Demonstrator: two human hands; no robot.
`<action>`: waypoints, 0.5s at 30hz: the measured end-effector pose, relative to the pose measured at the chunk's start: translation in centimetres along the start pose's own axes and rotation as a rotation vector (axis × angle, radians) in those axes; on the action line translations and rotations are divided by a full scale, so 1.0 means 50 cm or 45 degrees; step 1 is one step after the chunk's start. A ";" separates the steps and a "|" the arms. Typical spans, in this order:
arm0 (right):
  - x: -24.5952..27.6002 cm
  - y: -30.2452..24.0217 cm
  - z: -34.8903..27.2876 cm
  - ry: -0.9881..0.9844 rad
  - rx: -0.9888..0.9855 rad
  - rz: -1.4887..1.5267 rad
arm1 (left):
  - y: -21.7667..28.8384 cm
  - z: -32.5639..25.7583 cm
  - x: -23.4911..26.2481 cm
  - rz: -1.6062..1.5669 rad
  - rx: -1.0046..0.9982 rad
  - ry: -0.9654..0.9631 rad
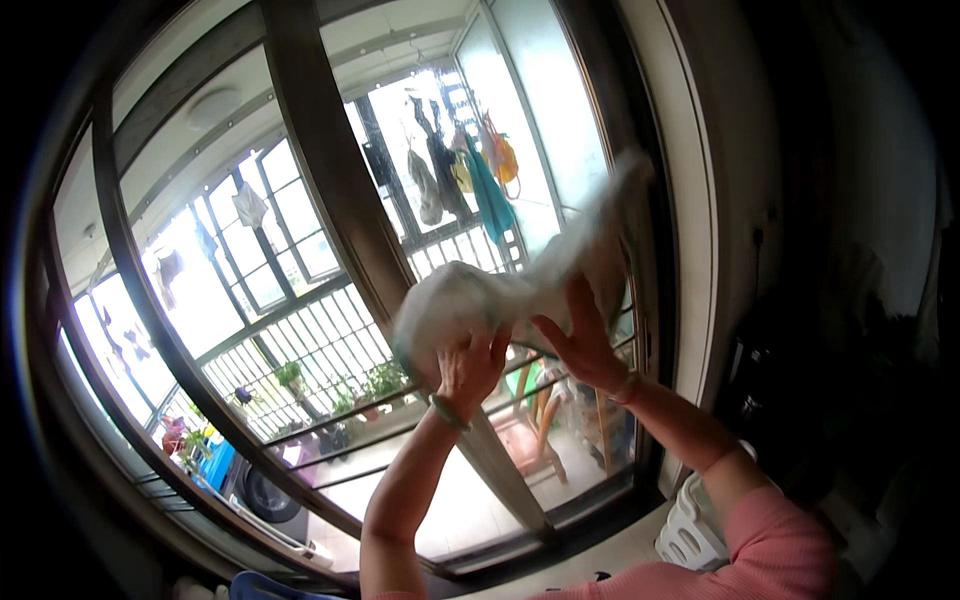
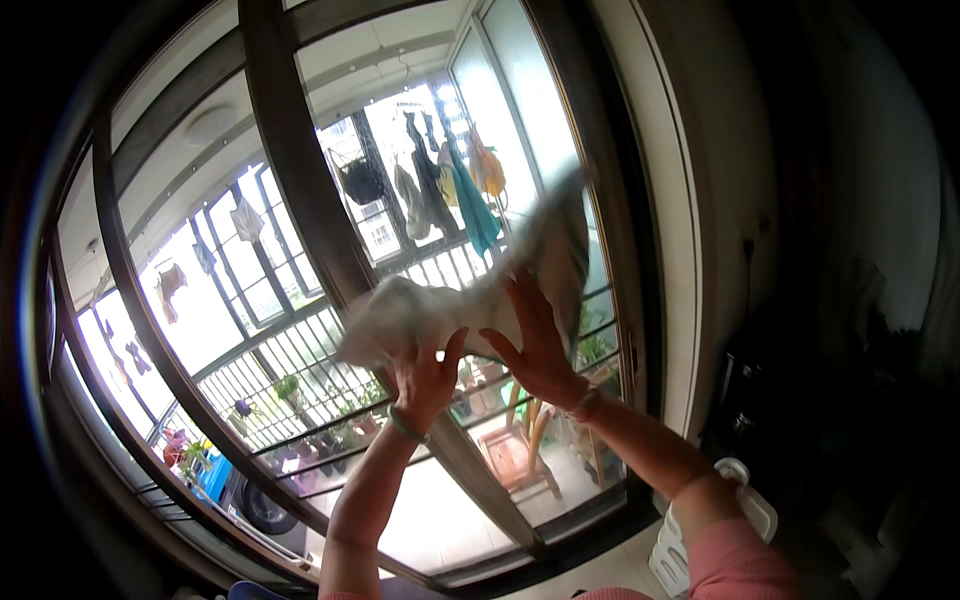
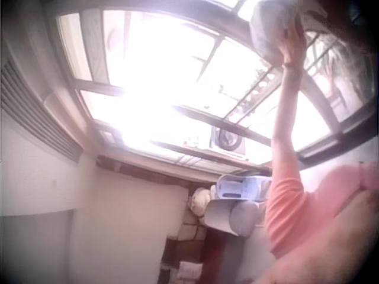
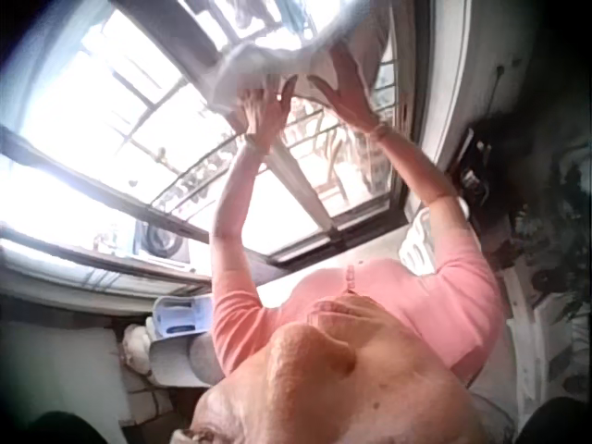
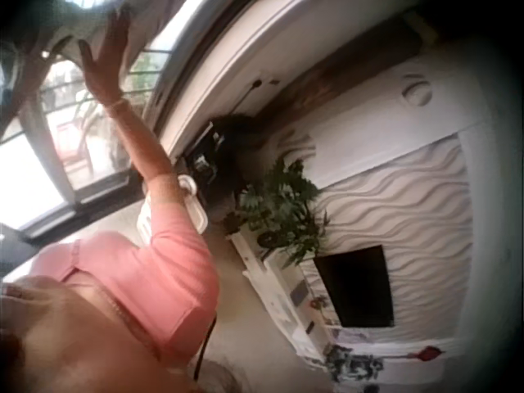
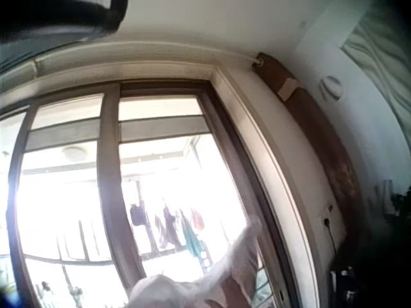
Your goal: The person cleans a large glass sliding door using a cloth. They repeatedly dip the cloth into a green basin of water, wring it out, and wipe the glass surface and frame. The person works on different sections of the window, including the upper panes and the lower frame, ensuring the entire surface is wiped.
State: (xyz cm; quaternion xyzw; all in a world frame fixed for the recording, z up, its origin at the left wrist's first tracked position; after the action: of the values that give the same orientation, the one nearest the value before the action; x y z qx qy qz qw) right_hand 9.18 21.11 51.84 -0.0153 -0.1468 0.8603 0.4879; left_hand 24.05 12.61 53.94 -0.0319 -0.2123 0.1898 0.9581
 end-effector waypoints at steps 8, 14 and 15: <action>-0.125 0.250 0.072 -0.014 0.353 -0.650 | -0.159 0.011 -0.224 0.259 0.293 -0.112; -0.247 0.530 0.104 -0.213 -0.051 0.992 | -0.187 0.026 -0.358 1.155 -0.206 -0.129; -0.262 0.534 0.123 -0.271 -0.097 1.128 | -0.209 0.030 -0.388 1.622 -0.380 -0.195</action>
State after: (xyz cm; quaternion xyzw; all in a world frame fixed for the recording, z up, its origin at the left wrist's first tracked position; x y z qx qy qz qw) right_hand -7.28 -4.24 49.07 -0.0061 -0.2068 0.9769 0.0540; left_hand 10.83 -4.45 49.10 -0.2703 -0.2436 0.6898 0.6259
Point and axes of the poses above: each hand's wrist, its own z-axis towards the middle knuckle, its own x-axis out of the back of the hand, y = z × x, the point moved 5 cm from there along z, towards the middle knuckle, and after that the axes turned 1 degree about -z, right-handed, at the moved point
